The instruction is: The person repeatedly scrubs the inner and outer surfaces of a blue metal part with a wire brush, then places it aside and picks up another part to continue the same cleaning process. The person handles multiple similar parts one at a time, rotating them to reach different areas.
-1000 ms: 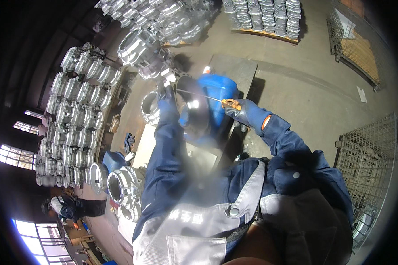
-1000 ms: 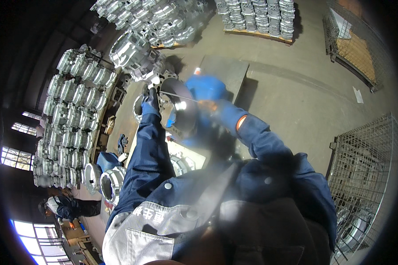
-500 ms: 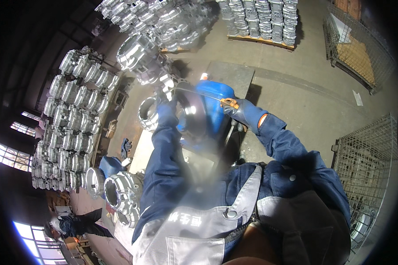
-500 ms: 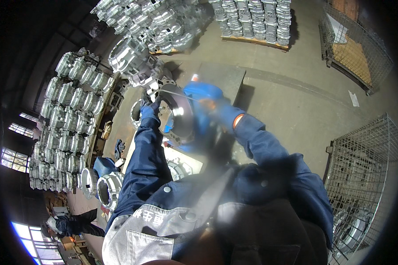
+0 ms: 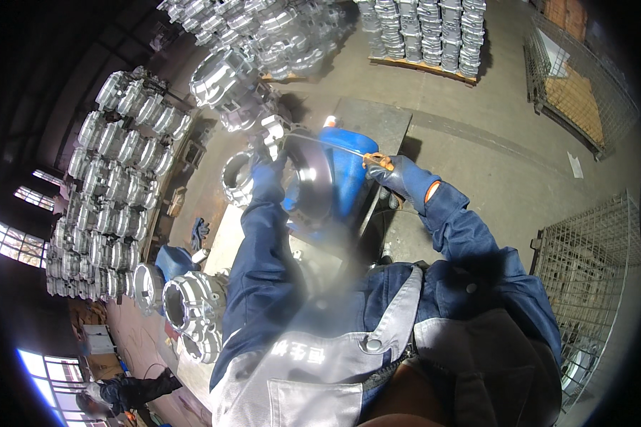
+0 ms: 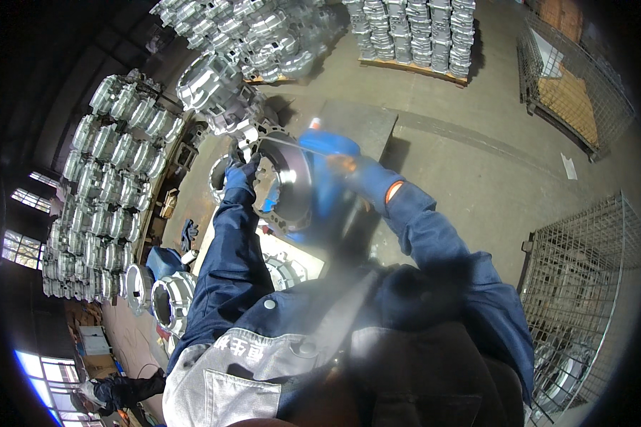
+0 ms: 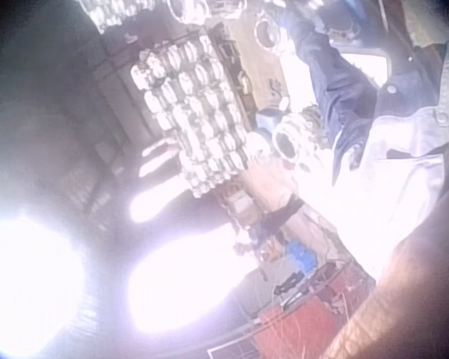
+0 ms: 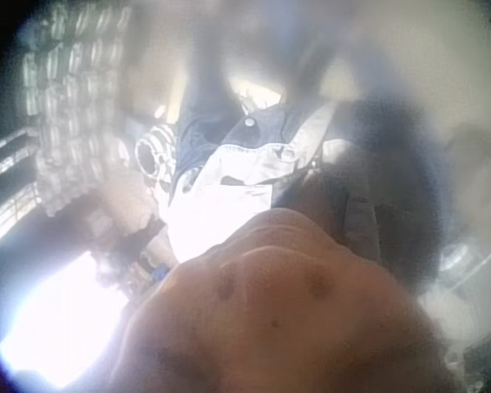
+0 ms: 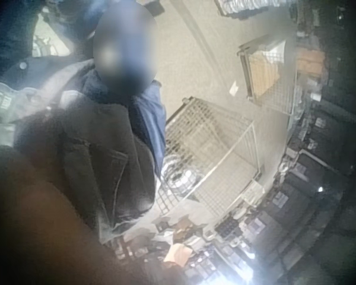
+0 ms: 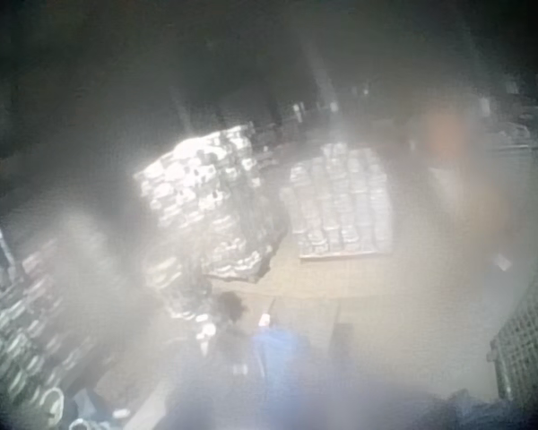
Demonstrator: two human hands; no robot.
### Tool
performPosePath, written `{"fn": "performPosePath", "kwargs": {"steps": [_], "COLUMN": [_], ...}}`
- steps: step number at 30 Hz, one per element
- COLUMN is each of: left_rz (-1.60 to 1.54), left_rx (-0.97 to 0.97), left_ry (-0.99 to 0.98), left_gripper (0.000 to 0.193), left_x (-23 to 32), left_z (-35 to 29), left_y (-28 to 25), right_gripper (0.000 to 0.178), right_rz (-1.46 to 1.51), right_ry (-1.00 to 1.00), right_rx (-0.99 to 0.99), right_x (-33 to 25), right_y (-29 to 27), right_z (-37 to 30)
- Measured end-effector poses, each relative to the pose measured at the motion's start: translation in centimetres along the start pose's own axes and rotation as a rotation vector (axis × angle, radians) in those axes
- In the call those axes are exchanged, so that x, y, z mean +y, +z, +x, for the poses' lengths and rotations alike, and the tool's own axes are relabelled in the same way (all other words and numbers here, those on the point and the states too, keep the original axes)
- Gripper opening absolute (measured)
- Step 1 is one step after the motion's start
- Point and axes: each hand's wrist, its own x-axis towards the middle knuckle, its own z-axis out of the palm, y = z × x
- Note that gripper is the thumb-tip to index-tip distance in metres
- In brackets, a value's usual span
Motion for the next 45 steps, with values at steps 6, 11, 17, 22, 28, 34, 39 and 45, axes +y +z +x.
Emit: {"fn": "performPosePath", "kwargs": {"steps": [6,11,17,22,28,34,39,45], "left_rz": [-0.065,0.322,0.119,0.309,0.235,0.103,0.173,0.255], "left_rx": [-0.048,-0.236,-0.039,-0.012,-0.005,-0.047,-0.032,-0.039], "left_ry": [-0.073,0.17,0.069,0.121,0.034,0.021,0.065,0.028], "left_gripper": [0.076,0.075,0.074,0.073,0.078,0.08,0.081,0.074], "left_x": [-0.9,-0.6,-0.6,-2.0,-3.0,-3.2,-4.3,-5.2], "left_z": [0.8,1.0,0.7,1.6,2.3,3.0,3.6,4.1], "left_y": [0.1,-0.7,0.0,0.2,0.1,0.5,0.3,0.4], "right_gripper": [0.036,0.029,0.059,0.058,0.052,0.038,0.039,0.044], "right_rz": [0.107,0.084,0.079,0.063,0.086,0.15,0.11,0.082], "right_ry": [0.226,0.167,0.275,0.223,0.172,0.362,0.372,0.383], "right_rx": [0.033,0.043,0.014,0.016,0.026,0.121,0.09,0.099], "right_x": [-0.4,0.1,0.8,1.1,1.8,1.3,1.3,2.8], "right_y": [0.1,0.3,-0.7,0.2,-0.4,-0.9,-0.3,-0.2], "right_z": [0.2,0.9,2.1,4.0,4.6,5.0,6.0,6.1]}}
